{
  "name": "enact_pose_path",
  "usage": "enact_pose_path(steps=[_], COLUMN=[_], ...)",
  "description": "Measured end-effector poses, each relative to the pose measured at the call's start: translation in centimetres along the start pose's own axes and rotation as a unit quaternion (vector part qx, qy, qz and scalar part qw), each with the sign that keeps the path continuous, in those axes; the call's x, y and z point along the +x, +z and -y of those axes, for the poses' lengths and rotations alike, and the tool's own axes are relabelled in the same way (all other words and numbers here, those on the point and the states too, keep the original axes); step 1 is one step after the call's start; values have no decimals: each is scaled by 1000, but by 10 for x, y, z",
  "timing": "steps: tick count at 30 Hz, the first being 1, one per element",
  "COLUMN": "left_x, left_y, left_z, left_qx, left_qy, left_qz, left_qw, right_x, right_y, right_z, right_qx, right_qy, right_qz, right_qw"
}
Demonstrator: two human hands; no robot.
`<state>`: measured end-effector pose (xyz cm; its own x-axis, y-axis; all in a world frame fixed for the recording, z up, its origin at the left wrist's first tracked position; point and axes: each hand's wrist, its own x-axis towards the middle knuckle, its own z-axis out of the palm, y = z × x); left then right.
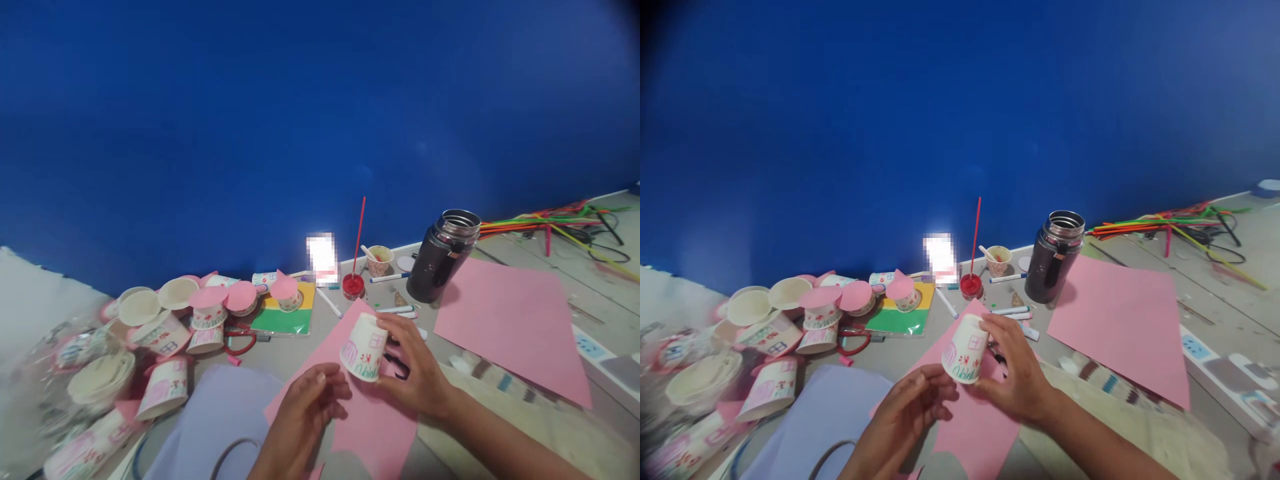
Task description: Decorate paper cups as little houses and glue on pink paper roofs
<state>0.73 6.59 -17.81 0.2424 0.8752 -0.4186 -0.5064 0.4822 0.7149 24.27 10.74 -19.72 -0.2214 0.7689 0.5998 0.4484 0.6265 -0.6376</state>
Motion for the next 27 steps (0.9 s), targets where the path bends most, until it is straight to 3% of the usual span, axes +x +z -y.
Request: enact_pose_path(steps=[3, 6, 10, 18, 21, 24, 27], left_x=[3, 7, 6, -1, 1, 5, 7], left_y=[-1, 1, 3, 12, 13, 10, 5], left_z=[13, 27, 32, 18, 14, 7, 1], left_qx=[-36, -67, -84, -68, -82, -90, -94], left_qy=[-47, -49, -24, -35, -23, 10, 47], left_qz=[50, 69, 58, -10, -36, -68, -99], left_qw=[997, 994, 995, 997, 996, 994, 990], right_x=[1, 0, 0, 0, 1, 7, 17], right_y=[2, 5, 8, 5, 0, -9, -24], right_z=[-1, 1, 2, 1, 0, -7, -20], right_qx=[-24, -39, -39, -22, 2, -11, -83], right_qy=[-37, -63, -71, -97, -42, 65, 184], right_qz=[-3, 22, 37, 55, 45, -15, -53], right_qw=[999, 997, 996, 994, 998, 998, 978])
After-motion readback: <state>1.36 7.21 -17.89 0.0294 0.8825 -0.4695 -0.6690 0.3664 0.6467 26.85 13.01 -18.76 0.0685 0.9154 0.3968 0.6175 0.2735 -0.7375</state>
